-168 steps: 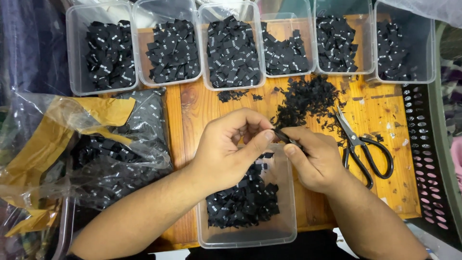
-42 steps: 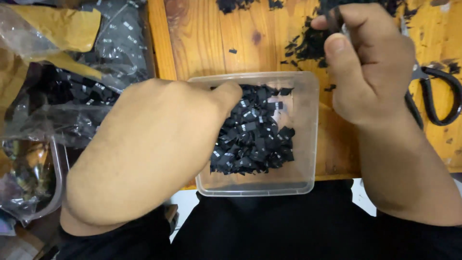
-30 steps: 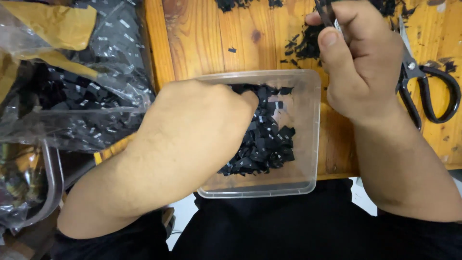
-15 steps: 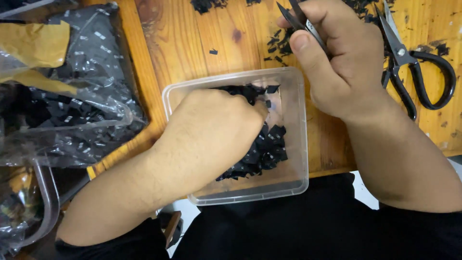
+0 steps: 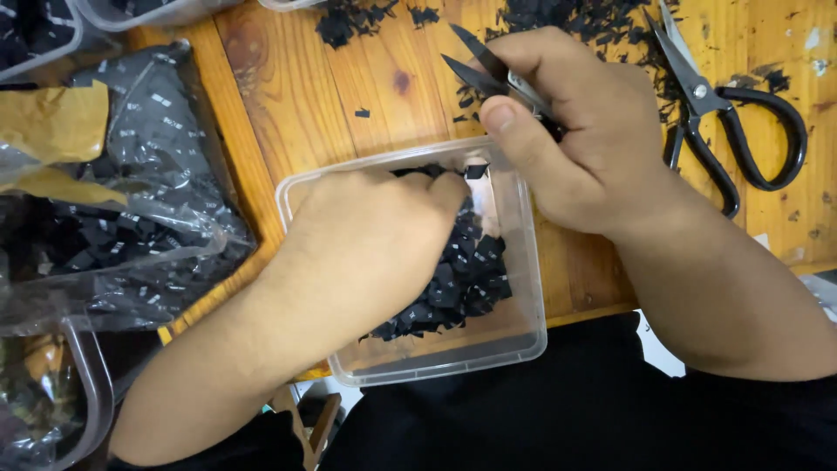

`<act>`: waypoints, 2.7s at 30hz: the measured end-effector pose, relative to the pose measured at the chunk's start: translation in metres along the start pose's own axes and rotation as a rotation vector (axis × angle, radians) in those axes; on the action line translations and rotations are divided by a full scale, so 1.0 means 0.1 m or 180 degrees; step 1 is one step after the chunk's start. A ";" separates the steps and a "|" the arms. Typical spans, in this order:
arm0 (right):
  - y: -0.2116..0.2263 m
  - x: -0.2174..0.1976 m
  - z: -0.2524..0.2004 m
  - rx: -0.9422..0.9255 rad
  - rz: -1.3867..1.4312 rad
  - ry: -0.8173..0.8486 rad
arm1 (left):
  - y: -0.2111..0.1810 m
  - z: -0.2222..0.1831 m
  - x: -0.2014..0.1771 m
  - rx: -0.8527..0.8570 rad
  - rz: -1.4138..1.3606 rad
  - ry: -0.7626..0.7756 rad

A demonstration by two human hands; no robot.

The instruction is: The person is using small nippers to trim excess threads or material from small black garment labels and then sorting them into plastic containers.

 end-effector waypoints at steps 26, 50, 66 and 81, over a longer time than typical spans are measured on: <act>0.07 0.17 0.07 0.0499 0.0368 0.1024 | 0.37 -0.14 -0.30 -0.0650 -0.2199 -0.0269; -0.41 -0.27 0.08 0.0480 -0.0886 0.0067 | 0.49 -0.13 -0.40 -0.0670 -0.2457 -0.0379; 0.23 0.12 0.11 0.0170 0.0626 0.0840 | 0.39 -0.11 -0.32 -0.0692 -0.2297 -0.0443; -0.23 -0.33 -0.02 -0.0010 -0.0766 -0.0285 | 0.43 -0.09 -0.28 -0.0738 -0.2089 -0.0245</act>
Point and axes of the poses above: each hand's wrist, its own z-axis towards the middle knuckle, its own x-axis out of the palm, y = z × x, the point moved 8 cm from there along z, towards the middle knuckle, and after that the axes turned 14 degrees about z, right-handed, at the moved point
